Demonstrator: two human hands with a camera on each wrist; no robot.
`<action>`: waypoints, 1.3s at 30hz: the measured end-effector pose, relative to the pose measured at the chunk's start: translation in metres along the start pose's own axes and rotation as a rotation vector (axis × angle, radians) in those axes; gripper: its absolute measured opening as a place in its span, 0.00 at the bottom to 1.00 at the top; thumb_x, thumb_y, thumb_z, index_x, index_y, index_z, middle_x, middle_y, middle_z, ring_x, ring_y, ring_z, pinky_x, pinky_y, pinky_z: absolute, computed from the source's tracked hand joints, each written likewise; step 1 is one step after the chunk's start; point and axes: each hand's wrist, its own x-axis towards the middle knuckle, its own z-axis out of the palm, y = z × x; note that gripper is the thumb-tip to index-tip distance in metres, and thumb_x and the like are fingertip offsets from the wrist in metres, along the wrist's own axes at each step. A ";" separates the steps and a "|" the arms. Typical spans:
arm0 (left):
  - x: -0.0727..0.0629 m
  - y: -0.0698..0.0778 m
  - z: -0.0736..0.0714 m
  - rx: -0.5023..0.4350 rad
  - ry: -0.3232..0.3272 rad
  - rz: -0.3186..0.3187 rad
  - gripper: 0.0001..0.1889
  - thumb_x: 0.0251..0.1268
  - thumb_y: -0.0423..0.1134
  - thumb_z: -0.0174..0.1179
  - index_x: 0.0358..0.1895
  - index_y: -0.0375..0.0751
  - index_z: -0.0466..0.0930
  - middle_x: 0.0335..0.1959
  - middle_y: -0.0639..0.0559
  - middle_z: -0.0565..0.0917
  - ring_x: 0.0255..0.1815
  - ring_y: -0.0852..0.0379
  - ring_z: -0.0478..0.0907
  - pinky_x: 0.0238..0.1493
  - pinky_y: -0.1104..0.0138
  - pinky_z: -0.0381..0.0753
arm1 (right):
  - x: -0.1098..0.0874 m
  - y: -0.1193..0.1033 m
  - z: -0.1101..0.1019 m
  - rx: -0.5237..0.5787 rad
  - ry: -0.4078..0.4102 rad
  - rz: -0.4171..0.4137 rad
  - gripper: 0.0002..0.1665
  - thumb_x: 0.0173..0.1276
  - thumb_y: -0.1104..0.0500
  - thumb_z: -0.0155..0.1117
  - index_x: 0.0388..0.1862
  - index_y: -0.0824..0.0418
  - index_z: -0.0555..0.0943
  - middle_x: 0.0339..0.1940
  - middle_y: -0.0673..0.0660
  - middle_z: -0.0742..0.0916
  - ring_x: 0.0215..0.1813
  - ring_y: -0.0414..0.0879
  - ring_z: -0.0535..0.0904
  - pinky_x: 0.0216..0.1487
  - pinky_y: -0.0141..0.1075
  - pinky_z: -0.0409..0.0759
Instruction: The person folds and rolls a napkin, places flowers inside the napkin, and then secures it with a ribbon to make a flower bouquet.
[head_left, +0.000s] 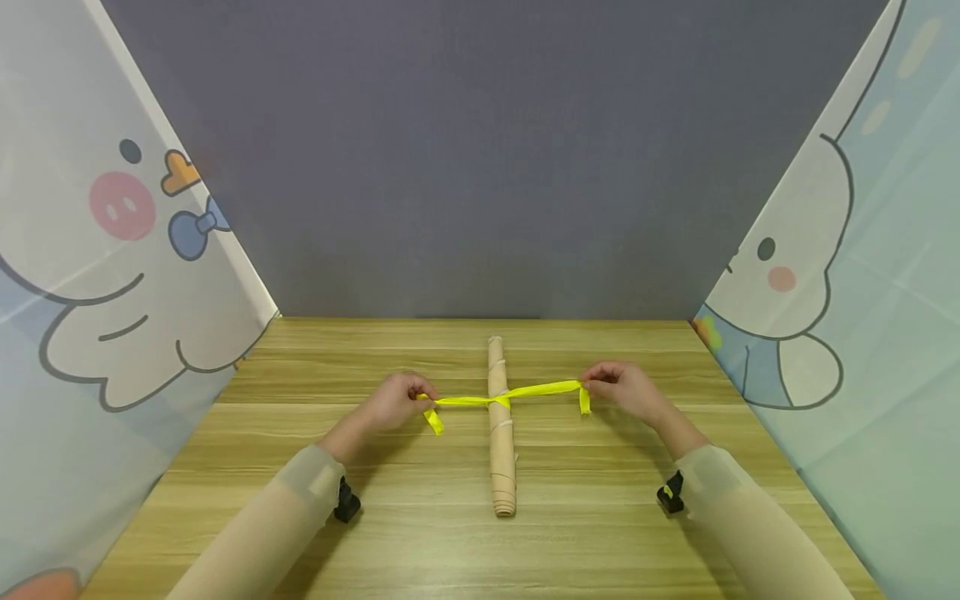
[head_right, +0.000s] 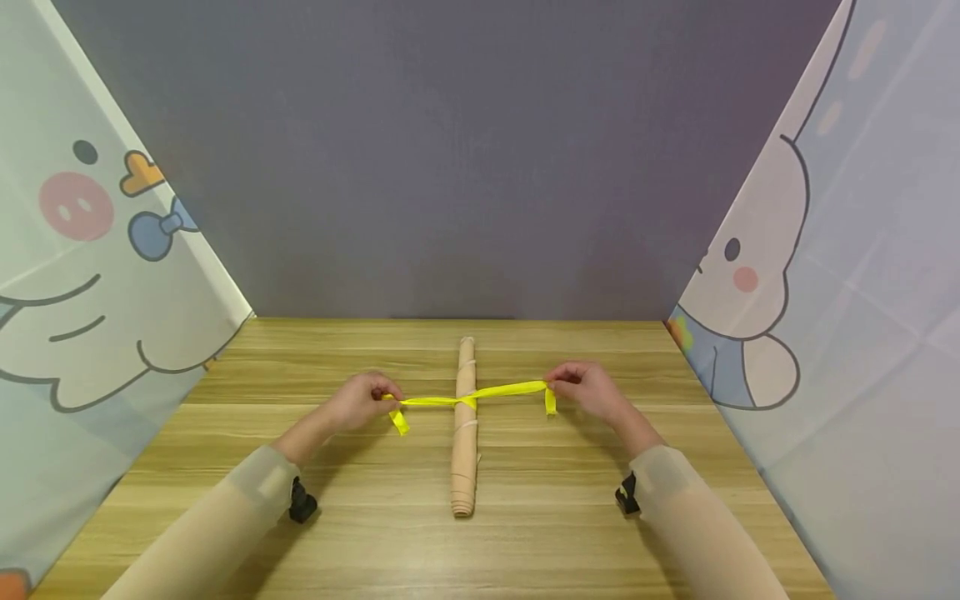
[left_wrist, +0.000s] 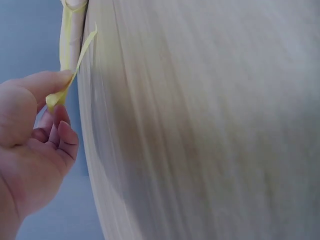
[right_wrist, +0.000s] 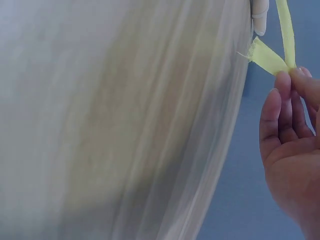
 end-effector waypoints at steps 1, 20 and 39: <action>0.000 -0.001 -0.001 -0.014 -0.003 0.000 0.02 0.74 0.29 0.70 0.43 0.37 0.92 0.44 0.46 0.89 0.34 0.58 0.70 0.35 0.70 0.70 | 0.000 0.000 0.001 0.003 0.004 0.008 0.14 0.83 0.62 0.66 0.59 0.70 0.88 0.52 0.67 0.90 0.48 0.49 0.87 0.50 0.41 0.91; -0.001 -0.013 -0.001 -0.073 -0.002 -0.066 0.03 0.76 0.31 0.69 0.41 0.38 0.92 0.35 0.49 0.85 0.34 0.57 0.71 0.34 0.70 0.71 | 0.001 0.007 0.012 -0.122 0.030 0.120 0.11 0.85 0.65 0.60 0.54 0.72 0.86 0.43 0.62 0.90 0.41 0.46 0.85 0.41 0.35 0.86; -0.001 -0.015 0.001 -0.055 -0.011 -0.089 0.05 0.78 0.33 0.68 0.42 0.38 0.93 0.39 0.49 0.92 0.36 0.61 0.80 0.38 0.69 0.79 | 0.004 0.009 0.010 -0.158 0.049 0.155 0.10 0.85 0.64 0.61 0.52 0.71 0.86 0.39 0.61 0.89 0.38 0.45 0.84 0.40 0.36 0.85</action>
